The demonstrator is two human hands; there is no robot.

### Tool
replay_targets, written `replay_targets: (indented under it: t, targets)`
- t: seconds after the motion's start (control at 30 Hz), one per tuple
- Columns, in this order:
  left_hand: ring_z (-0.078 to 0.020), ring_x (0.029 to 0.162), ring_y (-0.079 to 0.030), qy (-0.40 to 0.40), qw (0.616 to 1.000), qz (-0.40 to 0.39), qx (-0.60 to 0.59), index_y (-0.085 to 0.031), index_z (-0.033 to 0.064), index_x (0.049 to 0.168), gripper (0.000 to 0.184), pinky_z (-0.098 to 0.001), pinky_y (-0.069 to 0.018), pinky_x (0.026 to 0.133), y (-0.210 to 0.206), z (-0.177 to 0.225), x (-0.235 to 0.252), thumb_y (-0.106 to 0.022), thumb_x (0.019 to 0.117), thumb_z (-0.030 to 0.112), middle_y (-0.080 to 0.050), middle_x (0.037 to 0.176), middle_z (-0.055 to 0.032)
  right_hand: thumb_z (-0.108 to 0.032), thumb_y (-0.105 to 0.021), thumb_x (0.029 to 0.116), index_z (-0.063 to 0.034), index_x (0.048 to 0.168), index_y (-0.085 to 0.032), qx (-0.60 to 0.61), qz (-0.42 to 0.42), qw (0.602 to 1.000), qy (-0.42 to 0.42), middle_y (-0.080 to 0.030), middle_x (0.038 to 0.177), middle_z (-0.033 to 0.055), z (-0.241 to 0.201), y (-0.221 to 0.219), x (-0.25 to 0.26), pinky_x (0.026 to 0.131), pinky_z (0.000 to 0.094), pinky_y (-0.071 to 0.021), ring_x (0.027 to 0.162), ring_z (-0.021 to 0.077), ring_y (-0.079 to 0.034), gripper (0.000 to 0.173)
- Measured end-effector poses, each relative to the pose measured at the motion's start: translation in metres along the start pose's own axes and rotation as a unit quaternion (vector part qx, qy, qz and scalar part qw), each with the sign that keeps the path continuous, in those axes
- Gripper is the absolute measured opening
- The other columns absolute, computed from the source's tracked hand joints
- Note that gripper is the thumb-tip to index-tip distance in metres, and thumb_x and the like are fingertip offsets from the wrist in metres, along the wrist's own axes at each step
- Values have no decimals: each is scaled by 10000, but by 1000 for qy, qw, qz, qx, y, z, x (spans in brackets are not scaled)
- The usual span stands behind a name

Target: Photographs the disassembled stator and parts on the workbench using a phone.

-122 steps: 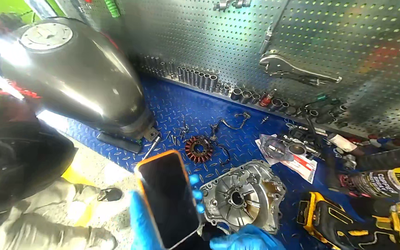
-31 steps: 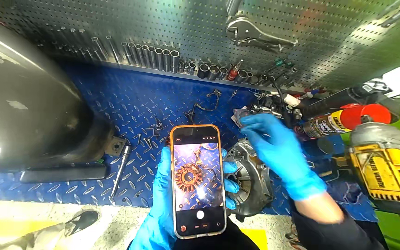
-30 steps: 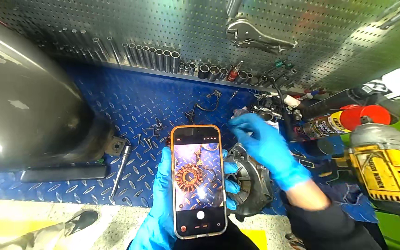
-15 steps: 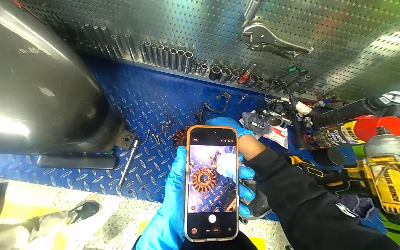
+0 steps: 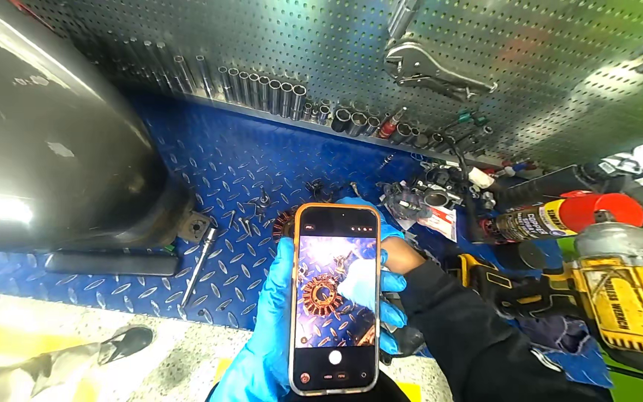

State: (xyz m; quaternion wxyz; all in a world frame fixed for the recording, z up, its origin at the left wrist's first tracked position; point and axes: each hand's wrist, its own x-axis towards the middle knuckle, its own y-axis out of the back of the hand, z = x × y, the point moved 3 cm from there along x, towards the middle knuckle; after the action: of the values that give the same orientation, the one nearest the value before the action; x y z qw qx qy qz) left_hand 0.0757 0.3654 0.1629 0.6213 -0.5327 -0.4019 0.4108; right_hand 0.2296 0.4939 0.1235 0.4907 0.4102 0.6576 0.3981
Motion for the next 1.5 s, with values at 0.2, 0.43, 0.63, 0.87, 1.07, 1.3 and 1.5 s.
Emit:
replay_targets:
  t: [0.2, 0.43, 0.63, 0.87, 1.07, 1.3, 1.5]
  targets:
    - [-151, 1119, -705, -23, 999, 27, 28, -684, 180, 1269, 374, -355, -597, 945, 2, -1, 3, -567, 1023, 435, -734, 1179, -70, -441, -669, 876, -162, 793, -712, -3, -114, 987, -116, -710, 817, 79, 21, -26, 60, 635, 533, -526, 790, 274, -697, 295]
    - [-144, 1157, -688, 13, 1000, -4, -14, -682, 178, 1291, 402, -352, -574, 988, -1, -5, 5, -533, 1037, 452, -727, 1206, -62, -406, -609, 982, -104, 993, -752, 17, -50, 998, -40, -739, 939, 139, 20, 5, 12, 722, 549, -529, 891, 323, -702, 335]
    - [-399, 1165, -651, 95, 995, 27, -31, -591, 132, 1390, 723, -568, -574, 906, 20, -14, 2, -603, 907, 670, -628, 1304, -250, -197, -637, 991, -112, 1254, -613, 237, 94, 965, -57, -706, 1056, 136, 43, 41, -25, 738, 618, -546, 905, 340, -691, 278]
    - [-336, 1190, -654, 100, 995, -21, -21, -606, 120, 1391, 734, -501, -549, 990, 22, -10, 9, -492, 952, 697, -649, 1304, -219, -207, -555, 1051, -224, 1037, -636, 356, 291, 857, 233, -734, 1077, -85, 16, 40, -193, 848, 224, -581, 938, 38, -701, 84]
    - [-137, 1055, -720, -7, 991, 115, 61, -716, 218, 1202, 459, -356, -611, 890, 6, -4, 15, -447, 1042, 554, -749, 1105, -37, -156, -509, 1034, -150, 1088, -679, 162, 263, 894, 324, -754, 1181, 77, -19, 20, -224, 799, 288, -444, 805, 183, -627, 179]
    - [-118, 952, -733, 11, 980, 162, 118, -685, 165, 1152, 504, -304, -627, 772, 4, -2, 9, -311, 1092, 497, -747, 1005, -40, -158, -467, 1049, -162, 1084, -688, 99, 267, 900, 329, -759, 1178, 61, -28, 15, -223, 745, 300, -426, 717, 176, -588, 224]
    - [-159, 1139, -696, 26, 998, 31, 47, -706, 214, 1267, 463, -383, -581, 965, 15, -5, 14, -506, 1021, 551, -738, 1183, -52, -150, -472, 1047, -185, 1099, -681, 70, 266, 904, 326, -751, 1213, 41, -32, 14, -219, 745, 301, -411, 715, 161, -581, 218]
